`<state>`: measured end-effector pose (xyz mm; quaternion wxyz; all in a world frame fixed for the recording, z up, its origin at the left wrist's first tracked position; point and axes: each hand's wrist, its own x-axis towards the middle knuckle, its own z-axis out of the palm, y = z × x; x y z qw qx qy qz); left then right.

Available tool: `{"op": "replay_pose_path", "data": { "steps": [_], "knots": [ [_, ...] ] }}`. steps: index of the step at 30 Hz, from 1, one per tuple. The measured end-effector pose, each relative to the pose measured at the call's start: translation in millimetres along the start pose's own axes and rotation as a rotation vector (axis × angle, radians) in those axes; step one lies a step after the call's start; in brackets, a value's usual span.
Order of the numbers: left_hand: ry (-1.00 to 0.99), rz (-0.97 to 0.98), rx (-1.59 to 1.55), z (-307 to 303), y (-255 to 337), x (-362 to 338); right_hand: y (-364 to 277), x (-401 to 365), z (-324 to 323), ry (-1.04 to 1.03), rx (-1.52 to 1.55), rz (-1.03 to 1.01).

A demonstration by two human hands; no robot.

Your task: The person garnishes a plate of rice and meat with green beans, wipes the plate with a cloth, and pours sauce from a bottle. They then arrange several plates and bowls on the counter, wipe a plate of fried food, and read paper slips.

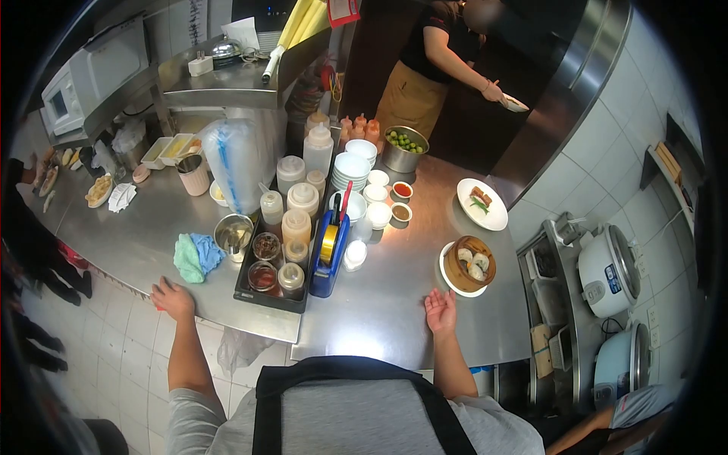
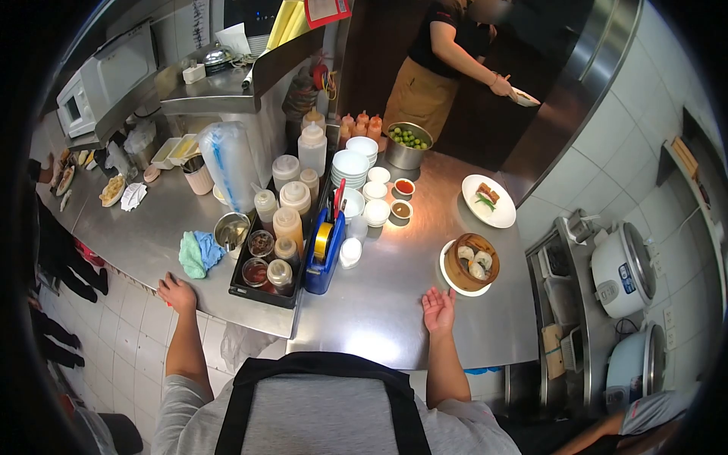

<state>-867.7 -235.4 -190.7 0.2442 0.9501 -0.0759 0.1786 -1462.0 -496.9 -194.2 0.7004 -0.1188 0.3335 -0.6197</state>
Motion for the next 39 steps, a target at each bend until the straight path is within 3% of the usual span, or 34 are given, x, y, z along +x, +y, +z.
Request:
{"op": "replay_pose_path", "data": {
  "steps": [10, 16, 25, 28, 34, 39],
  "knots": [
    [0.012, 0.007, -0.032, 0.4, 0.3, -0.2, -1.4, 6.6, -9.6, -0.115, -0.067, 0.059],
    [0.058, 0.053, -0.022, 6.5, -5.6, 1.9, -3.9, 8.5, -13.6, -0.072, -0.005, 0.098],
    [0.021, -0.08, -0.116, -12.3, 9.0, -5.7, -2.4, 15.4, -21.8, -0.117, -0.047, 0.06],
    [0.002, -0.104, -0.132, -18.9, 12.9, -7.3, -5.2, 12.2, -17.9, -0.065, -0.029, 0.08],
    [-0.013, -0.117, -0.149, -25.9, 18.1, -8.5, -8.3, 1.8, -17.1, -0.193, -0.006, 0.068],
    [-0.032, -0.113, -0.139, -25.7, 16.2, -7.9, -9.0, 7.3, -19.5, -0.163, 0.169, 0.153]
  ]
}}
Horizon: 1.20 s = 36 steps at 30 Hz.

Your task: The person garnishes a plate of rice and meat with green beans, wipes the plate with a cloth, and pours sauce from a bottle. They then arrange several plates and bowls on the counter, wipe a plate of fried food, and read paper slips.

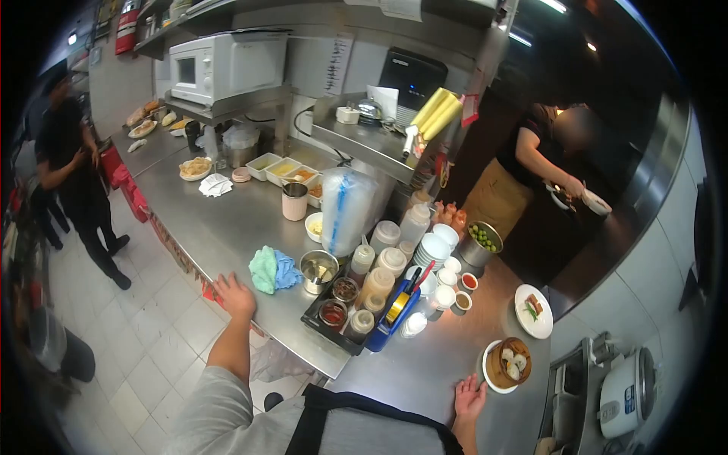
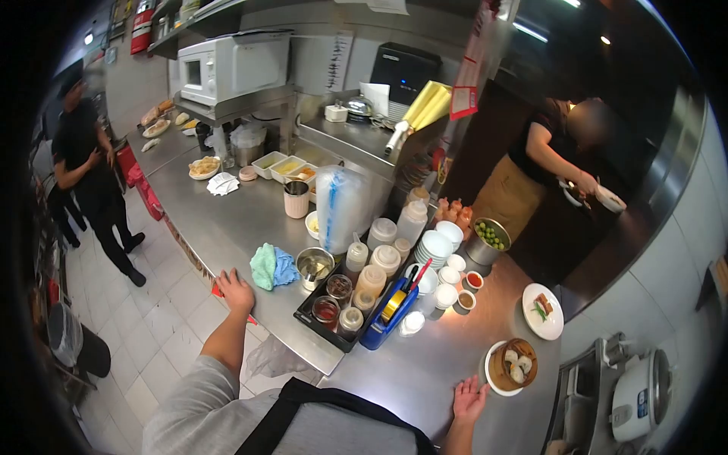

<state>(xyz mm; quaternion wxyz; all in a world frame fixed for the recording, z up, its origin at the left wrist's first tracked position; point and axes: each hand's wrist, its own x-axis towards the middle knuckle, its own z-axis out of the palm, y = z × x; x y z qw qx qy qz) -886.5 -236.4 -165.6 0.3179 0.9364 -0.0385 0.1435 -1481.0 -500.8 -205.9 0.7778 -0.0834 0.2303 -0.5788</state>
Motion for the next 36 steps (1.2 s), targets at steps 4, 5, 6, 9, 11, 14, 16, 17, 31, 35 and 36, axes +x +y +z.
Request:
{"op": "replay_pose_path", "data": {
  "steps": [4, 5, 6, 9, 11, 14, 16, 17, 31, 35, 36],
  "knots": [
    [0.011, 0.072, 0.035, 15.0, -13.3, 5.0, -2.0, 2.2, -10.7, -0.026, 0.036, 0.029],
    [0.018, 0.096, 0.062, 15.8, -14.0, 5.2, -2.5, 3.5, -10.2, -0.014, 0.047, 0.051],
    [0.029, 0.117, 0.088, 15.6, -13.7, 5.4, -1.6, 4.0, -10.0, -0.016, 0.014, 0.03],
    [0.024, 0.133, 0.106, 17.7, -15.0, 7.5, 4.0, -2.7, -3.3, -0.018, -0.083, -0.028],
    [0.044, 0.133, 0.087, 20.7, -17.1, 8.9, 3.8, -3.8, -1.0, -0.011, -0.12, -0.031],
    [0.048, 0.124, 0.108, 22.8, -18.0, 10.0, 1.6, -2.5, 3.2, -0.011, -0.14, 0.012],
    [0.055, 0.123, 0.115, 24.5, -19.3, 10.4, -0.5, -2.5, 4.9, -0.019, -0.15, 0.026],
    [0.058, 0.122, 0.12, 25.7, -20.5, 10.6, -1.0, -3.3, 5.5, -0.024, -0.155, 0.034],
    [0.035, 0.075, 0.147, 27.4, -20.7, 12.2, 0.0, -4.2, 6.4, -0.03, -0.172, 0.028],
    [0.033, 0.08, 0.137, 23.3, -17.6, 9.7, -1.1, -4.3, 7.2, -0.028, -0.161, 0.04],
    [0.043, 0.09, 0.136, 25.0, -19.5, 10.0, -0.9, -4.5, 7.3, -0.021, -0.163, 0.037]
  ]
}}
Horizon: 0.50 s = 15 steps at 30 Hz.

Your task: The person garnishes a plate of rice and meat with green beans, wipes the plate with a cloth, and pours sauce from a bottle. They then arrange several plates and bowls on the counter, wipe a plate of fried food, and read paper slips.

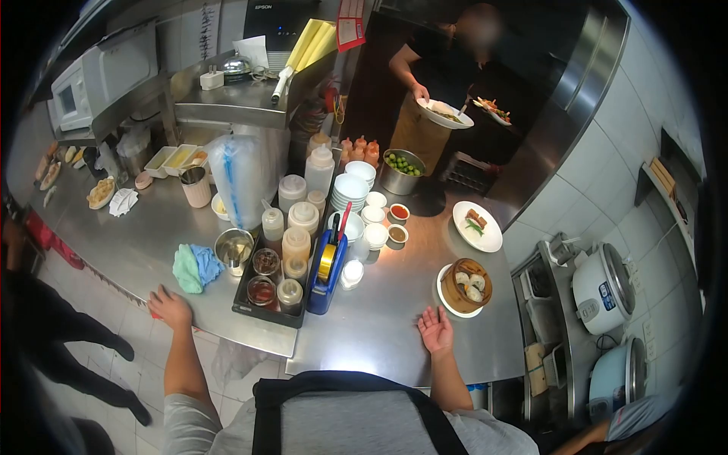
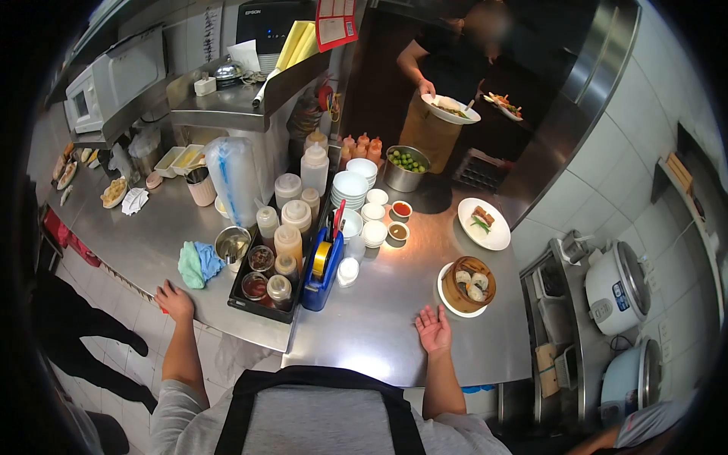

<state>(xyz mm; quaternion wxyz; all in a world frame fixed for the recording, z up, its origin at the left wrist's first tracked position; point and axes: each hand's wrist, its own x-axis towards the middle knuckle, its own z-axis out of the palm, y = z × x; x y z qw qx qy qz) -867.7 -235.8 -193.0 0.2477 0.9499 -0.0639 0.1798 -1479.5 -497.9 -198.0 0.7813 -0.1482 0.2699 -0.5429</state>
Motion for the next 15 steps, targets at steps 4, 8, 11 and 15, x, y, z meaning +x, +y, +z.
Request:
{"op": "replay_pose_path", "data": {
  "steps": [4, 8, 11, 15],
  "knots": [
    [0.025, 0.014, -0.013, 3.5, -2.3, 2.0, 0.7, -0.8, 1.0, 0.009, 0.004, -0.006],
    [0.036, 0.02, -0.065, 5.1, -4.0, 2.0, 0.6, -0.5, -0.9, -0.013, 0.017, -0.005],
    [0.05, 0.04, -0.056, 10.4, -8.5, 3.6, 0.1, -1.4, -0.1, -0.016, 0.022, -0.004],
    [0.026, 0.018, -0.012, -0.8, 0.6, -0.4, -0.2, -2.0, -0.7, -0.019, 0.029, -0.005]
  ]
}}
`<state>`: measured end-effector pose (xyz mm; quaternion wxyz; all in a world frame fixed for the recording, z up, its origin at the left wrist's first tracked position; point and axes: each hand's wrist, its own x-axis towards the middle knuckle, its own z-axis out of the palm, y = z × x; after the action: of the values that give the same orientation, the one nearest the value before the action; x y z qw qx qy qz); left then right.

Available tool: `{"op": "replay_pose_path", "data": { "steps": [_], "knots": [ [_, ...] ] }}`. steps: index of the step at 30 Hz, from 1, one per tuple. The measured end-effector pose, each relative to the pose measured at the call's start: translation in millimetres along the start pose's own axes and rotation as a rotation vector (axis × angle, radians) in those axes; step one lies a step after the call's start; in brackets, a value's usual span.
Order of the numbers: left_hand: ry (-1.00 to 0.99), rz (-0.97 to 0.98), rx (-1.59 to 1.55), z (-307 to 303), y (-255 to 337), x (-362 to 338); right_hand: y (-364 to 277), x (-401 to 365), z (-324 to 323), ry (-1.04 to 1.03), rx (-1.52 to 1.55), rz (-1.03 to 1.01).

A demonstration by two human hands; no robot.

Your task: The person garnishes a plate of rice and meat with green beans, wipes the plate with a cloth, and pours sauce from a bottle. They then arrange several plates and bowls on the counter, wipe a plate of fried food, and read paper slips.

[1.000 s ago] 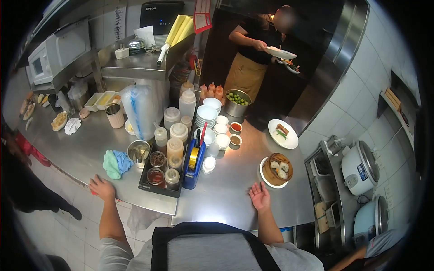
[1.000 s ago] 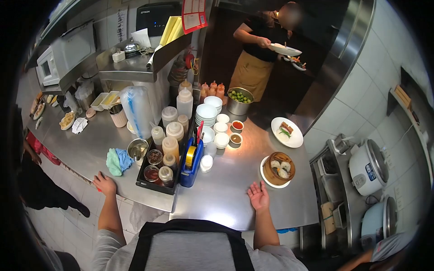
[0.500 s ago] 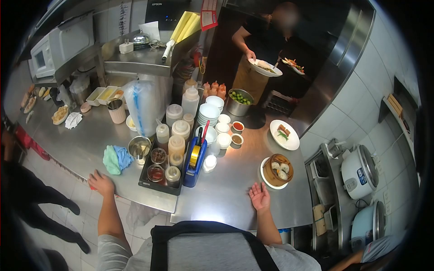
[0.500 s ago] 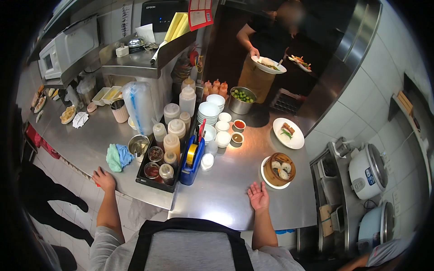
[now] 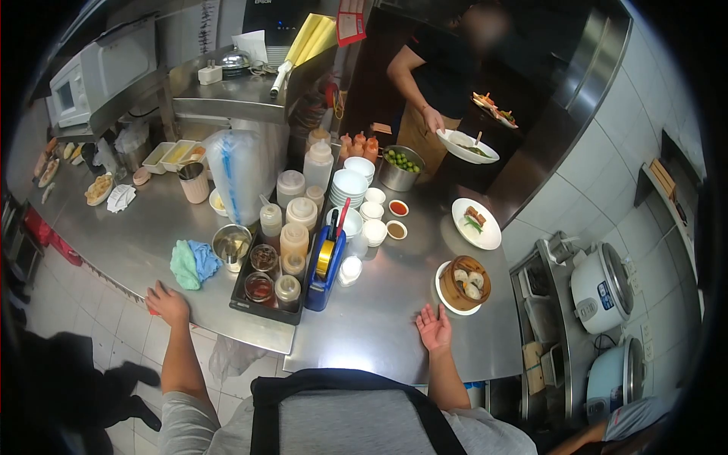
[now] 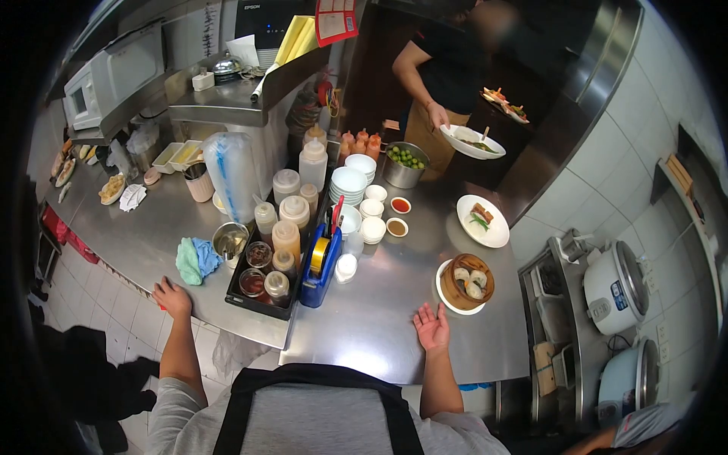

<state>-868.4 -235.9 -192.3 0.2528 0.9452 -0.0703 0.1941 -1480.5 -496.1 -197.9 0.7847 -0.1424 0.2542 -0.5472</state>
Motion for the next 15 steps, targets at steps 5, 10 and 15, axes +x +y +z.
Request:
{"op": "replay_pose_path", "data": {
  "steps": [5, 10, 15],
  "knots": [
    [0.047, 0.037, -0.018, 18.2, -12.0, 4.4, 0.6, 0.1, 1.1, 0.004, 0.011, 0.002],
    [0.009, 0.035, 0.018, 9.1, -7.2, 3.6, 0.8, 3.2, -4.5, -0.02, 0.011, 0.006],
    [-0.022, 0.032, 0.007, 5.0, -6.5, 4.1, 1.5, 1.6, 5.8, -0.004, -0.07, 0.107]
  ]
}}
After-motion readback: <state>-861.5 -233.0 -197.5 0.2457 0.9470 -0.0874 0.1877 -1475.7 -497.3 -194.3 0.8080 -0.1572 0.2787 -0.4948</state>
